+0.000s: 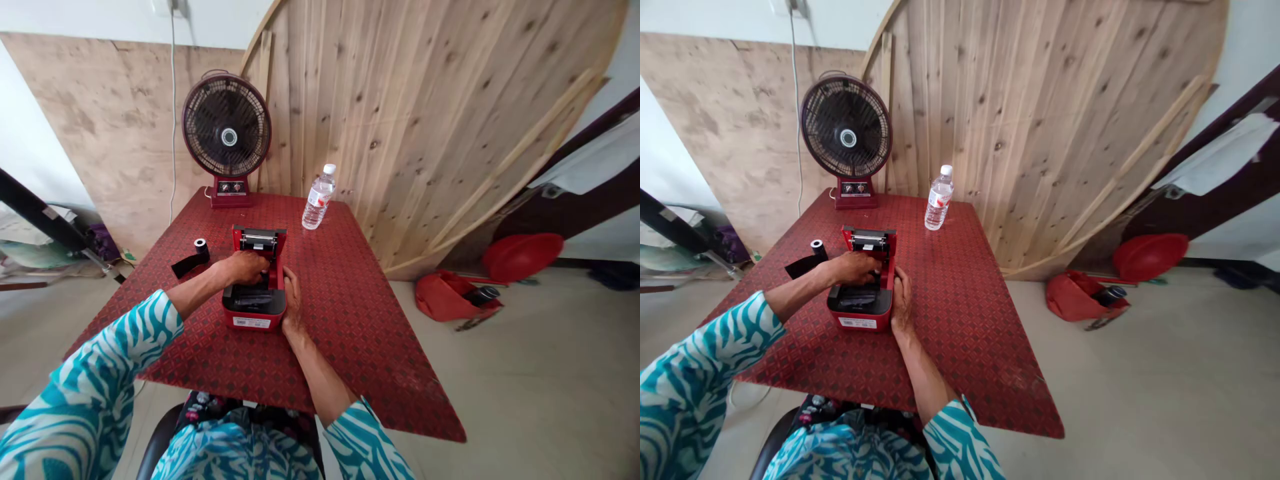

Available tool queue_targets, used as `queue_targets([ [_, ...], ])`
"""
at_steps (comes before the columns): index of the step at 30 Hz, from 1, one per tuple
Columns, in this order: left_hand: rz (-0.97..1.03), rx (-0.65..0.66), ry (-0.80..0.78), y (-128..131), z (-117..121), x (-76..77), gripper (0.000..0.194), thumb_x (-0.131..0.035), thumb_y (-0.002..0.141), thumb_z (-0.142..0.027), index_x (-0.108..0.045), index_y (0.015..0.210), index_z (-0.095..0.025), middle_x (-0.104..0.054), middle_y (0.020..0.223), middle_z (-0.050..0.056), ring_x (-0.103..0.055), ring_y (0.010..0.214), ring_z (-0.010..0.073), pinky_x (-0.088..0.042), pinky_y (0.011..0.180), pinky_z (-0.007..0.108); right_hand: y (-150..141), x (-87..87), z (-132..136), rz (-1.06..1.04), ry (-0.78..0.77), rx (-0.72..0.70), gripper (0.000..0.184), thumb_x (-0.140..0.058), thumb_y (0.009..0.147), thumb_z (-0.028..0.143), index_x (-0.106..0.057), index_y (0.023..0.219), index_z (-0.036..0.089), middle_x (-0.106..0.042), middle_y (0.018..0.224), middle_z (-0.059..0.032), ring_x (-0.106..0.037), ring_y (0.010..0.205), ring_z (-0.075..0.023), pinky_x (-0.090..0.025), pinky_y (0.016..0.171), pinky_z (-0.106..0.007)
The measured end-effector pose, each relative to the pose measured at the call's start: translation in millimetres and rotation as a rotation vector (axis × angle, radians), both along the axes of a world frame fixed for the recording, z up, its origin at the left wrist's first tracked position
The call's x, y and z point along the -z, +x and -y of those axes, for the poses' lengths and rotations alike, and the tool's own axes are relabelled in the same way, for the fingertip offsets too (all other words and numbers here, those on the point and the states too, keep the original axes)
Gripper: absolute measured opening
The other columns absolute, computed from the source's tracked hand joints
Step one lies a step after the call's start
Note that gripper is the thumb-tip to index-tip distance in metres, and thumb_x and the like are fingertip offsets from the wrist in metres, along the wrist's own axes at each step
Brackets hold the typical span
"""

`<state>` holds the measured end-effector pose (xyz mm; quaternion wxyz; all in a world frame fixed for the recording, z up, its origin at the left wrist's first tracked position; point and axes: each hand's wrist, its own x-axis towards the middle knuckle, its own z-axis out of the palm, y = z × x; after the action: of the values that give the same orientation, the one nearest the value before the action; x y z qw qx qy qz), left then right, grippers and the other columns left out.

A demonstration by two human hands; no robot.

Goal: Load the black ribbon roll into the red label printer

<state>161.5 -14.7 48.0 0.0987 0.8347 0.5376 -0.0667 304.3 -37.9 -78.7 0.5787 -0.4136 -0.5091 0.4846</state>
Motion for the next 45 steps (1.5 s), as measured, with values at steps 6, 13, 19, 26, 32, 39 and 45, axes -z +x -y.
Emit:
queue_targets([
  [6, 0.013, -0.002, -0.014, -5.2, 10.2, -1.8, 0.028, -0.063, 0.079, -0.02, -0.063, 0.107, -0.021, -0.071, 0.109, 0.007, -0.065, 0.105, 0.0249, -0.05, 0.083, 0.03, -0.4, -0.2, -1.2, 0.001, -0.002, 0.009, 0.045, -0.044, 0.087, 0.053, -0.06, 0.119, 0.025, -0.061, 0.126, -0.0062, -0.052, 0.121, -0.0217, -0.035, 0.105, -0.04],
  [13, 0.578, -0.025, 0.13, -46.3, 45.6, -41.0, 0.043, -0.058, 0.081, -0.025, -0.057, 0.123, -0.022, -0.071, 0.106, 0.003, -0.067, 0.093, 0.0183, -0.051, 0.081, 0.028, 0.2, 2.5, -1.8, -0.009, -0.042, -0.004, 0.047, -0.044, 0.087, 0.054, -0.059, 0.12, 0.024, -0.061, 0.126, -0.0069, -0.052, 0.12, -0.0233, -0.037, 0.103, -0.042],
  [19, 0.79, -0.395, 0.35, -109.6, 20.1, -32.2, 0.037, -0.061, 0.069, -0.026, -0.066, 0.103, -0.015, -0.07, 0.083, 0.003, -0.063, 0.07, 0.0166, -0.05, 0.065, 0.027, 0.5, 0.7, -0.1, -0.027, -0.052, 0.004, 0.048, -0.045, 0.086, 0.054, -0.059, 0.119, 0.024, -0.061, 0.128, -0.0066, -0.052, 0.122, -0.0229, -0.035, 0.105, -0.042],
  [26, 0.606, -0.536, 0.264, -110.6, -20.9, 8.0, 0.027, -0.057, 0.064, -0.019, -0.069, 0.088, -0.018, -0.071, 0.079, 0.001, -0.065, 0.074, 0.0179, -0.05, 0.068, 0.025, 1.3, 1.7, 0.5, -0.043, -0.067, 0.001, 0.045, -0.046, 0.086, 0.053, -0.059, 0.119, 0.025, -0.061, 0.129, -0.0063, -0.052, 0.123, -0.023, -0.037, 0.104, -0.042],
  [32, 0.566, -0.565, 0.298, -131.8, -26.3, 1.3, 0.031, -0.057, 0.067, -0.022, -0.068, 0.095, -0.017, -0.072, 0.078, 0.001, -0.067, 0.074, 0.0182, -0.049, 0.064, 0.023, 2.7, 2.7, 0.3, -0.033, -0.075, -0.01, 0.042, -0.047, 0.086, 0.05, -0.059, 0.119, 0.026, -0.061, 0.129, -0.0053, -0.052, 0.124, -0.023, -0.037, 0.105, -0.042],
  [39, 0.276, -0.536, 0.272, -122.2, -35.4, 13.8, 0.037, -0.062, 0.069, -0.021, -0.068, 0.105, -0.021, -0.075, 0.098, 0.005, -0.068, 0.096, 0.0243, -0.048, 0.084, 0.029, 3.0, 5.1, -1.7, 0.001, -0.086, -0.006, 0.045, -0.045, 0.087, 0.052, -0.057, 0.121, 0.025, -0.06, 0.131, -0.0059, -0.052, 0.123, -0.0227, -0.04, 0.101, -0.041],
  [45, 0.27, -0.5, 0.233, -99.9, -42.6, 31.2, 0.034, -0.067, 0.068, -0.025, -0.071, 0.102, -0.023, -0.076, 0.092, 0.006, -0.066, 0.104, 0.0299, -0.036, 0.104, 0.043, 2.3, 4.5, -1.8, -0.002, -0.066, 0.01, 0.043, -0.045, 0.087, 0.05, -0.06, 0.117, 0.025, -0.062, 0.127, -0.0056, -0.053, 0.121, -0.0219, -0.038, 0.104, -0.04],
])
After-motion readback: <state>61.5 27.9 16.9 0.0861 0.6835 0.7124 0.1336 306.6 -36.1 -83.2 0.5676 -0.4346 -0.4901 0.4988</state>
